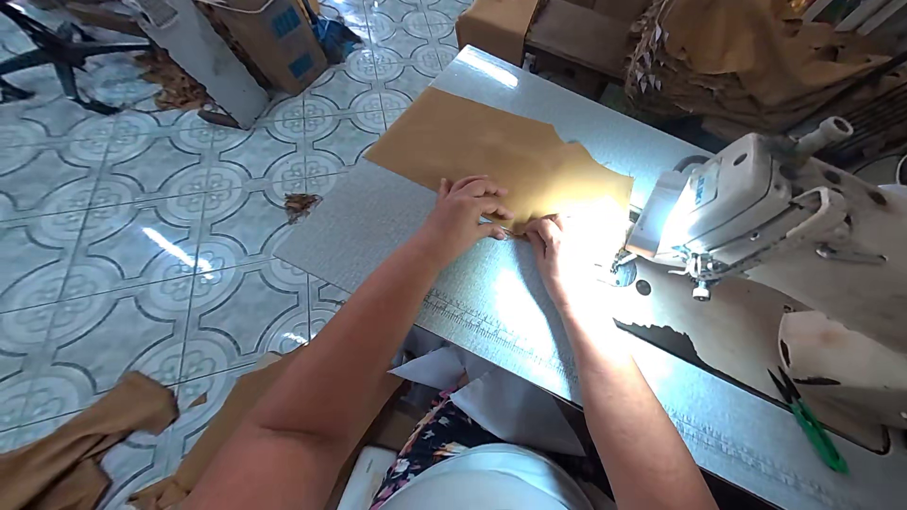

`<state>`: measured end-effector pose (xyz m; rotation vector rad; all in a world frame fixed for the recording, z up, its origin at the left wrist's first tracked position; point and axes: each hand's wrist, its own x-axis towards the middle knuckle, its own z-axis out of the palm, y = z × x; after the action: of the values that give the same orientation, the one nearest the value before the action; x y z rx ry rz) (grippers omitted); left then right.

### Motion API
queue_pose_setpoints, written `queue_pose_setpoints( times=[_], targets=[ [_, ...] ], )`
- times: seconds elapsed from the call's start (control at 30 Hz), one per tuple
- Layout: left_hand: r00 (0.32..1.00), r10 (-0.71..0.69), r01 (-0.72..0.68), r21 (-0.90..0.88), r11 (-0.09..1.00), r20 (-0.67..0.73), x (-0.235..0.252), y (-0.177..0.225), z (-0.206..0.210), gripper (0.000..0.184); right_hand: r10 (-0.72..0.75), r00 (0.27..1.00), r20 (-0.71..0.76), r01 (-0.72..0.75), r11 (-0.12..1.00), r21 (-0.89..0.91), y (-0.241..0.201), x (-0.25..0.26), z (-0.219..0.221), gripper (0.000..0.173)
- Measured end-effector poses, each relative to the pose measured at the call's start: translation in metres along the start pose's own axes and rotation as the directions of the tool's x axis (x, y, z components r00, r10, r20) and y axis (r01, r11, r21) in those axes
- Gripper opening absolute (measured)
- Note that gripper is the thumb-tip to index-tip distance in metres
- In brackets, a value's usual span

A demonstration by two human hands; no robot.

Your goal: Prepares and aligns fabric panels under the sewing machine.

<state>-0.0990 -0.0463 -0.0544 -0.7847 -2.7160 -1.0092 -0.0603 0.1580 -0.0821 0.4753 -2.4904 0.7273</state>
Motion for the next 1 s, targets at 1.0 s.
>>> queue_pose_setpoints(
  times=[1.0],
  targets=[
    [0.917, -0.365, 0.238, 0.510, 0.826, 0.163, -0.059, 0.036, -0.048, 0.032, 0.094, 0.956, 0.278, -0.059, 0.990, -0.131, -0.069, -0.022, -0.024, 0.016]
  ],
)
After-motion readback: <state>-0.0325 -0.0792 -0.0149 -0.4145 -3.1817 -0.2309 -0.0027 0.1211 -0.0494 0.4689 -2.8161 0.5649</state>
